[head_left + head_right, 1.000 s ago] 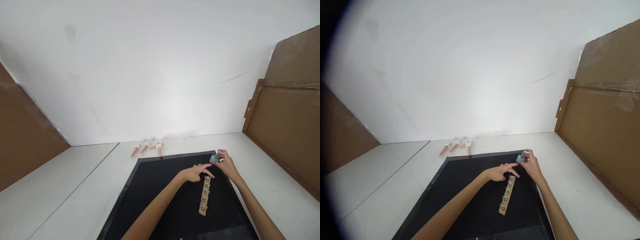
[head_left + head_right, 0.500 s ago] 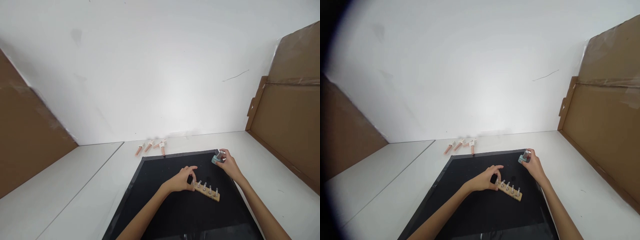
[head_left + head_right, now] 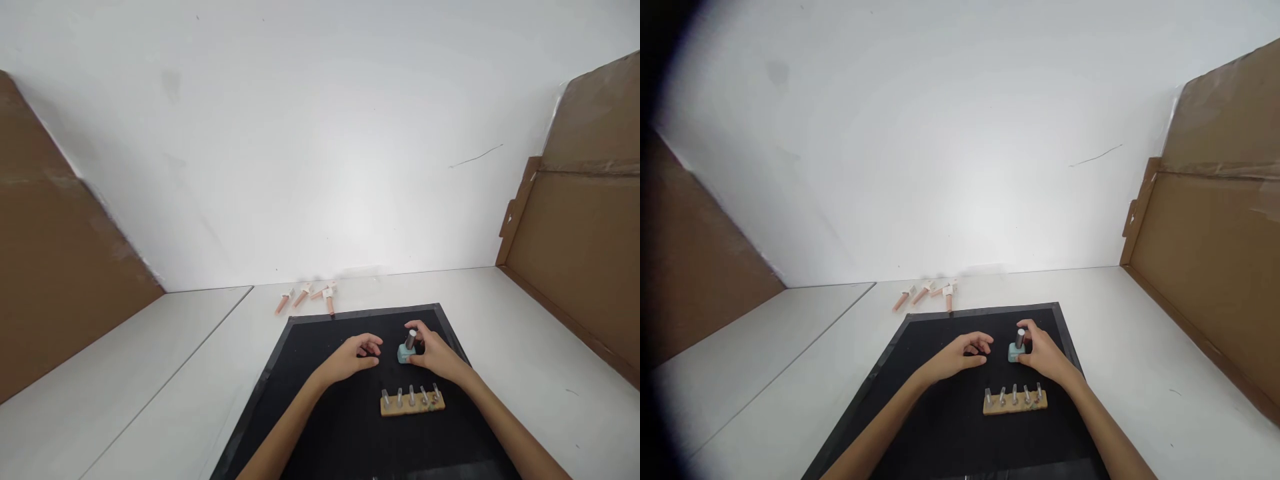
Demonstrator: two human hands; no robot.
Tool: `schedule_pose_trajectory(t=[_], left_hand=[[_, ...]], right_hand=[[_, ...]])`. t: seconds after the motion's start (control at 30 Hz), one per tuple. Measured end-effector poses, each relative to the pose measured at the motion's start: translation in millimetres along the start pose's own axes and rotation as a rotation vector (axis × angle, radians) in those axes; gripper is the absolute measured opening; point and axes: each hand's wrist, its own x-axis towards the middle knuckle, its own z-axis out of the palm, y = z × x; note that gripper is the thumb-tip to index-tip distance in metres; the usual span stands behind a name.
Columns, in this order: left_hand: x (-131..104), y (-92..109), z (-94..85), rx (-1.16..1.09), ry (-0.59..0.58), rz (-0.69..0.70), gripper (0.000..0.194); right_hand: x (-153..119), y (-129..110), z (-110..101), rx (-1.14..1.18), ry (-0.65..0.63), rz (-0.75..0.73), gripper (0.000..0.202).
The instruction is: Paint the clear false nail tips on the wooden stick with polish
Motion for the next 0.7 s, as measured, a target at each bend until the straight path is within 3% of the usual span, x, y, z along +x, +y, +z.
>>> schedule_pose_trajectory(t=[0.27, 0.37, 0.53, 0.7], left_hand=[[22, 4, 36.2, 0.135, 0.165, 0.074, 0.027], [24, 4, 38.4, 0.166, 0.193, 0.086, 0.022], [26, 0, 35.5, 0.187, 0.21, 0.131, 0.018], [28, -8, 28.4, 0.197, 0.214, 0.154, 0.016]], right_hand=[[2, -6, -9, -0.036, -0.091, -0.027, 0.049], [3, -15, -19, -0.062, -0.082, -0.045, 0.042], [13, -39, -18, -0.141, -0.043, -0.082, 0.003], [22, -45, -9, -0.168, -0.008, -0.124, 0.011]])
